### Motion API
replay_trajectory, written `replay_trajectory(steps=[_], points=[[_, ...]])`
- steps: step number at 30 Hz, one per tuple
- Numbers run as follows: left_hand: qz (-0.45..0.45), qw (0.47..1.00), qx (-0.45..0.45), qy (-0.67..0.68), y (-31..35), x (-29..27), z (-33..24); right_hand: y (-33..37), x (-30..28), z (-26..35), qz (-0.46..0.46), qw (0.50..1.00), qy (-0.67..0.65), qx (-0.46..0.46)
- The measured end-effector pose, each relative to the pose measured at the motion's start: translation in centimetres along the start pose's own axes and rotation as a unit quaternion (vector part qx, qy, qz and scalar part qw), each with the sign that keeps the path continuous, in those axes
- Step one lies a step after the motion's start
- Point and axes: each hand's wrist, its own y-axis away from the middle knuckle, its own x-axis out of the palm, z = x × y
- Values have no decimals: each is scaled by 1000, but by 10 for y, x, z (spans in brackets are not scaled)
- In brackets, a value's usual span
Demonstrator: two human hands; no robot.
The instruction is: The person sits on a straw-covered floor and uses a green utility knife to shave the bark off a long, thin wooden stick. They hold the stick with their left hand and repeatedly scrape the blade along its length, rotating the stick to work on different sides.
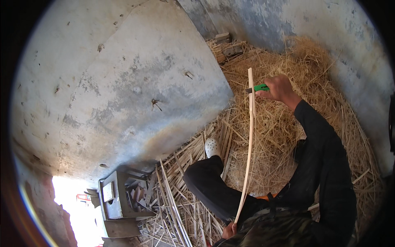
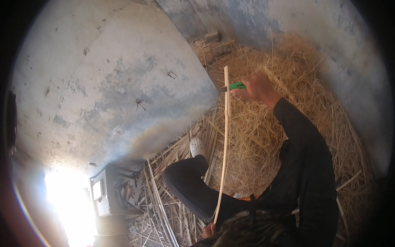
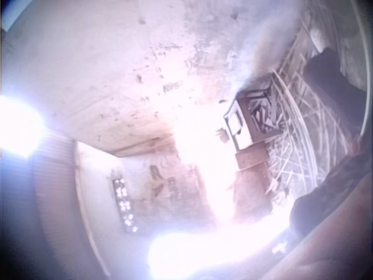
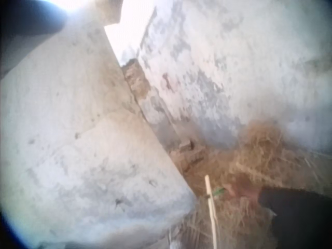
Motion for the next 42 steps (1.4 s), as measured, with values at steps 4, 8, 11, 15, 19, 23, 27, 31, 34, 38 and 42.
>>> replay_trajectory(steps=[4,8,11,15,19,23,27,31,34,38,42], points=[[21,999,-26,37,-9,1,0,-12,7,-39,15,996,60,-62],[10,999,-34,26,-9,8,3,-33,24,-49,81,988,111,-70],[10,999,-33,25,-11,15,7,-51,24,-50,200,972,118,-38],[1,999,-52,14,1,16,16,-98,-9,-126,175,918,208,290],[10,997,-72,13,7,15,25,-115,-70,-145,77,920,168,345],[16,996,-87,14,15,24,39,-35,-35,-117,123,926,54,353],[7,995,-104,2,27,21,54,54,-4,-61,226,852,-138,451],[-1,993,-118,-13,34,33,67,53,-34,-33,172,788,-325,494],[-31,997,-72,7,20,25,35,45,-47,4,156,722,-430,520],[-3,996,-49,78,-15,-45,-109,49,-49,37,137,808,-443,364],[77,961,34,264,-69,-80,-174,58,-45,69,286,840,-354,297]])
